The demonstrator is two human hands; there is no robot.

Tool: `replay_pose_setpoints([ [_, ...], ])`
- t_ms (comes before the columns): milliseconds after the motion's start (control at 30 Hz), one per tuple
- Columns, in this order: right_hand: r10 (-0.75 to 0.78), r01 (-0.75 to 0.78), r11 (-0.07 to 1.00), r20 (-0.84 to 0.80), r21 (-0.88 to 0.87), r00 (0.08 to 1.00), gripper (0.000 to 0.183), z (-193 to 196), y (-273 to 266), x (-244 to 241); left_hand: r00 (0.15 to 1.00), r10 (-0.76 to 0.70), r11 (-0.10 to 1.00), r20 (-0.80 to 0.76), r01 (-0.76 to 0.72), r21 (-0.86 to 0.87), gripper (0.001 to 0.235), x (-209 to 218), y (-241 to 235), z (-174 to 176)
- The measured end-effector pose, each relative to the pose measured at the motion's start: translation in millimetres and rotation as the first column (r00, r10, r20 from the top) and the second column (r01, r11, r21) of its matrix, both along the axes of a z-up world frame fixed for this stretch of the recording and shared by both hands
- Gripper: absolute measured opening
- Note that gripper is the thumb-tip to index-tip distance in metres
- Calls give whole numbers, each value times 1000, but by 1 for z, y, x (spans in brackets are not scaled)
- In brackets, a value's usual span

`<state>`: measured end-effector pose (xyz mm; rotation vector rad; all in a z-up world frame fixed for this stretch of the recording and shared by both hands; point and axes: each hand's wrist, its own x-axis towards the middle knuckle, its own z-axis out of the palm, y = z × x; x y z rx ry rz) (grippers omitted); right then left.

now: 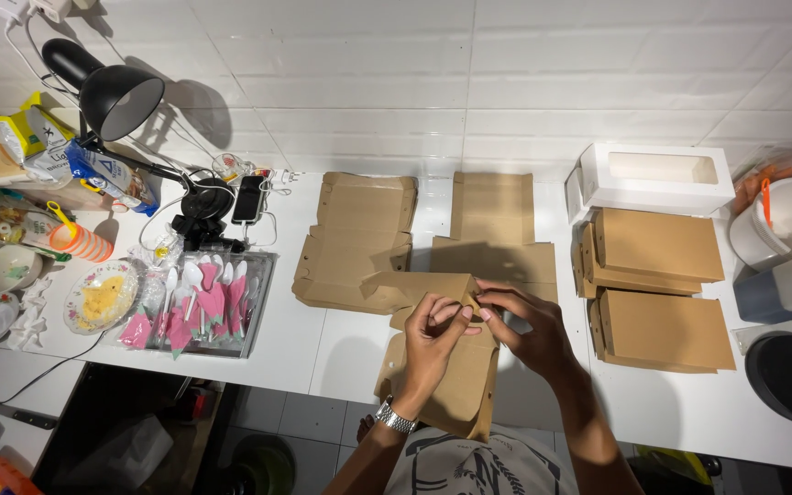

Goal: The person assembles flat cardboard boxes by folding the sides and locking the tabs. They place each completed box into a stack on the counter. The person repeats this process for several boxes throughout the clip.

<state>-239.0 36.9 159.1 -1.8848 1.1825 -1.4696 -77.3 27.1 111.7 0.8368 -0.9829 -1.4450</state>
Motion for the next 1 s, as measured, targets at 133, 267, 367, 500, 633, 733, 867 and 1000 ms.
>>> replay_pose_setpoints([
  [133,-238,170,945,-230,-279,944,4,-13,0,16,986,84,996,144,-76,-55,18,-2,6,18],
  [267,-376,266,866,-201,-423,905,7,-44,-3,22,978,116,993,174,-116,-9,19,-6,13,28],
  [367,-378,317,864,-89,-391,921,7,-43,1,24,963,123,992,239,-117,-41,14,-5,13,20],
  [500,-351,311,886,-59,-343,935,7,-27,4,24,975,174,985,140,-175,-11,15,-3,8,6],
  [633,-45,49,998,-123,30,991,30,-10,9,12,983,183,979,18,-184,86,14,7,9,33],
  [733,46,-12,987,-218,158,975,47,-7,10,1,978,203,972,-57,-194,129,15,19,0,28],
  [867,-16,32,996,-194,80,981,39,-6,7,0,979,104,990,-177,-84,116,12,31,-13,24],
  [1000,-31,32,999,-128,12,991,23,-22,1,4,989,-90,990,-115,102,98,69,28,-14,-20],
])
